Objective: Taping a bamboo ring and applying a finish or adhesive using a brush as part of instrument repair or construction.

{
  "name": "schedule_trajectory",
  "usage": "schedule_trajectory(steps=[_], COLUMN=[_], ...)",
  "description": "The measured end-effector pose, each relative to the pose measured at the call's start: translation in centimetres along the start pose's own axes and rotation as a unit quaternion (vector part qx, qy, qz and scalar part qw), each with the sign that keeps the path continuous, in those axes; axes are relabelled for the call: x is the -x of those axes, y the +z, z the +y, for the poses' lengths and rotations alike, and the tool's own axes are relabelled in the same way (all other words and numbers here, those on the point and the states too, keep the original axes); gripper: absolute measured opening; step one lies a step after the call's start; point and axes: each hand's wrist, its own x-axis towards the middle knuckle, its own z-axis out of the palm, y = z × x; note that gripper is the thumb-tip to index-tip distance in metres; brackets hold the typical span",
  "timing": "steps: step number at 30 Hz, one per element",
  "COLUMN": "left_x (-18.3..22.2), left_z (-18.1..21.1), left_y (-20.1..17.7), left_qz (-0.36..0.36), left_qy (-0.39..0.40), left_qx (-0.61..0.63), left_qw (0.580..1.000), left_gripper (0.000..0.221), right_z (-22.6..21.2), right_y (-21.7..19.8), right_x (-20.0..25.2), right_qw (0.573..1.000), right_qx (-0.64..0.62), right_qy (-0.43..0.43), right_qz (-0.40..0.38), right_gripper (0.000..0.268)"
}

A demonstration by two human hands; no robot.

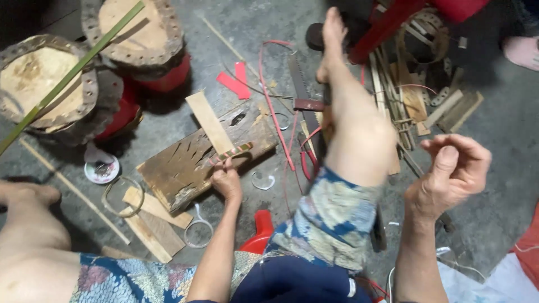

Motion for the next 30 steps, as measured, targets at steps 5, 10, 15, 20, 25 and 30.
schedule_trajectory(steps=[5, 10, 15, 20, 25, 30], left_x=[0.1, -0.4, -0.4, -0.3, -0.2, -0.2], left_z=[-0.7, -0.7, 0.2, 0.6, 0.9, 0.6], left_y=[0.6, 0.8, 0.4, 0.3, 0.3, 0.5], left_qz=[0.029, 0.032, 0.032, 0.023, 0.039, 0.037], left_qy=[0.015, -0.002, -0.012, 0.005, 0.017, 0.029], left_qx=[-0.020, -0.007, 0.009, 0.008, 0.000, 0.003], left_qw=[0.999, 0.999, 0.999, 1.000, 0.999, 0.999], left_gripper=[0.009, 0.009, 0.007, 0.007, 0.007, 0.008], right_z=[11.4, 18.0, 22.7, 23.9, 26.9, 30.9], right_y=[-5.6, -7.3, -8.6, -10.6, -10.2, -9.9], right_x=[6.6, 17.1, 20.3, 19.6, 22.2, 24.4], right_qw=[0.985, 0.935, 0.890, 0.886, 0.836, 0.766], right_qx=[0.118, 0.250, 0.420, 0.427, 0.490, 0.551], right_qy=[0.126, 0.243, 0.159, 0.174, 0.163, 0.193], right_qz=[-0.006, -0.070, -0.071, -0.049, -0.187, -0.269], right_gripper=[0.014, 0.018, 0.011, 0.010, 0.040, 0.077])
